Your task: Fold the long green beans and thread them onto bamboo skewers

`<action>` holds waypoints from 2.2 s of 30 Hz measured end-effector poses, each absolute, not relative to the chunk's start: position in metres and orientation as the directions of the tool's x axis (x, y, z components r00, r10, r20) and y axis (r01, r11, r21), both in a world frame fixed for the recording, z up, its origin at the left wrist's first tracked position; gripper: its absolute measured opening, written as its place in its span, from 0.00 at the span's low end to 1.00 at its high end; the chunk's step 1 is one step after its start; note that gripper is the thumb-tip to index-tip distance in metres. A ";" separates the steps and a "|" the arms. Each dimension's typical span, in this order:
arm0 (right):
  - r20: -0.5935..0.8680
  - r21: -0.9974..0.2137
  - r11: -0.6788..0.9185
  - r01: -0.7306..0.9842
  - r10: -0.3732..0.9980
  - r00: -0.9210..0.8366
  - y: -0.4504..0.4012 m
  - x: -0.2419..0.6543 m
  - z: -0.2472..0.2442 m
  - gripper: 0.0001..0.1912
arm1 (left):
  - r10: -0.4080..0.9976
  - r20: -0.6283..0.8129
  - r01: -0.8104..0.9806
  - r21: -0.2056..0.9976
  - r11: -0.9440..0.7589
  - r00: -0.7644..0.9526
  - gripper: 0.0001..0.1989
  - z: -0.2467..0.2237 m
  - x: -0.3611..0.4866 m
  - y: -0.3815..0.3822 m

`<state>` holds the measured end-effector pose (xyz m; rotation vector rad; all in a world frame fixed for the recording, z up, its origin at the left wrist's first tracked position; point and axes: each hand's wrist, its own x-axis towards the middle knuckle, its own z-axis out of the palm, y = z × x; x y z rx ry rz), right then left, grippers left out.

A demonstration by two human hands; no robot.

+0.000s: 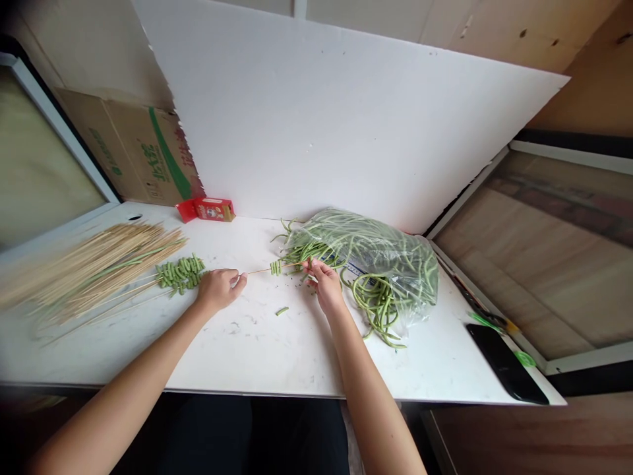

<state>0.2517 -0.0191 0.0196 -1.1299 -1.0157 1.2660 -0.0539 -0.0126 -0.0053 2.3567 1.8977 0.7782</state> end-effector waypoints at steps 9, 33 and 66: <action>-0.073 -0.972 -0.066 -0.225 0.997 0.024 -0.022 0.249 0.024 0.27 | 0.921 0.366 0.911 0.322 -0.258 0.131 0.25 -0.006 -0.054 -0.013; -0.096 -0.957 -0.090 -0.275 0.995 0.008 -0.020 0.251 0.021 0.25 | 0.923 0.357 0.912 0.314 -0.265 0.145 0.25 -0.004 -0.054 -0.013; 0.031 -0.997 0.045 -0.067 0.980 0.196 -0.017 0.243 0.012 0.24 | 0.914 0.382 0.930 0.271 -0.250 0.135 0.24 -0.005 -0.053 -0.015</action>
